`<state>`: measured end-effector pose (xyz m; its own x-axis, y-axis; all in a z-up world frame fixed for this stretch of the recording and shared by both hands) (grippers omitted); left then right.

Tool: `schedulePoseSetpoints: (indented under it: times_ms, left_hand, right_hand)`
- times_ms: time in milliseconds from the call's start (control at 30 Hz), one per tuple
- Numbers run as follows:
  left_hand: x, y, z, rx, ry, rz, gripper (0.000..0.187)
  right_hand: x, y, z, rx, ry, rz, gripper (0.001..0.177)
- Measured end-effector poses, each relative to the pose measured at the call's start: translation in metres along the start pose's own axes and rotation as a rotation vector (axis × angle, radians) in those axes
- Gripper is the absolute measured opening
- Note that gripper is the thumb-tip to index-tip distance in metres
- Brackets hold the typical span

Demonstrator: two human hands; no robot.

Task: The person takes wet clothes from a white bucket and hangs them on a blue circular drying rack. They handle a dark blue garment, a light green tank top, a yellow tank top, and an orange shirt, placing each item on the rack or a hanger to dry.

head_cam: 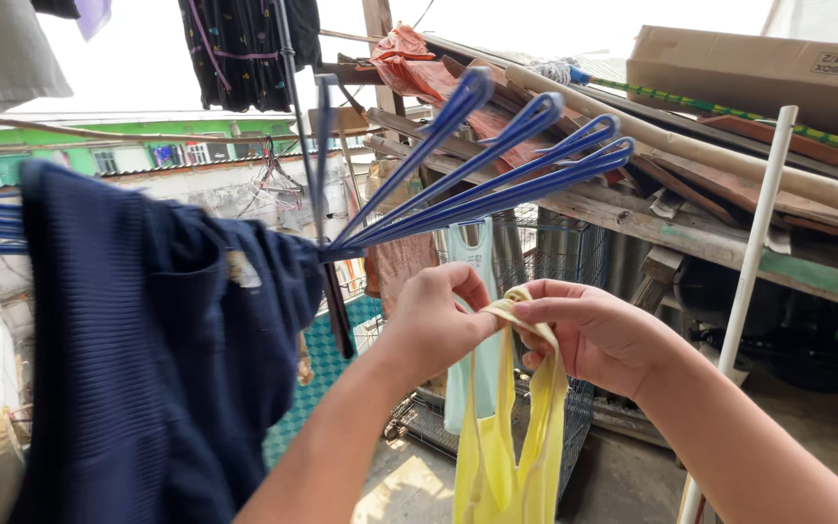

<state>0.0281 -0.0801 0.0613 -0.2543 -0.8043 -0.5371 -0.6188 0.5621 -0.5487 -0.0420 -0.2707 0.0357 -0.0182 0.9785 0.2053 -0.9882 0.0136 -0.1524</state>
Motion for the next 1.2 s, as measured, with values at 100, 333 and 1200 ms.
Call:
schedulePoseSetpoints:
  times_ms: [100, 333, 1200]
  left_hand:
    - [0.013, -0.026, -0.005, 0.024, 0.049, 0.191, 0.040]
    - [0.051, -0.106, -0.020, 0.314, -0.157, -0.205, 0.079]
    - [-0.123, -0.030, 0.046, -0.228, -0.218, -0.849, 0.052]
  right_hand:
    - [-0.049, -0.011, 0.006, 0.049, -0.036, -0.076, 0.020]
    - [-0.125, -0.030, 0.032, 0.098, -0.046, -0.231, 0.017]
    - [-0.156, -0.097, -0.008, 0.143, 0.084, -0.139, 0.022]
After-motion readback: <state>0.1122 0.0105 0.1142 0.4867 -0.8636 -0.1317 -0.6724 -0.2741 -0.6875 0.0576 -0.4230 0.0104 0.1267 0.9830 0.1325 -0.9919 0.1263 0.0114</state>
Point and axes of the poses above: each hand's wrist, its own y-axis away from the middle knuckle, its own x-axis out of the palm, z = x × y, the point moved 1 cm from there along -y, towards the middle knuckle, and after that the axes turned 3 degrees about y, right-handed, at the moved point
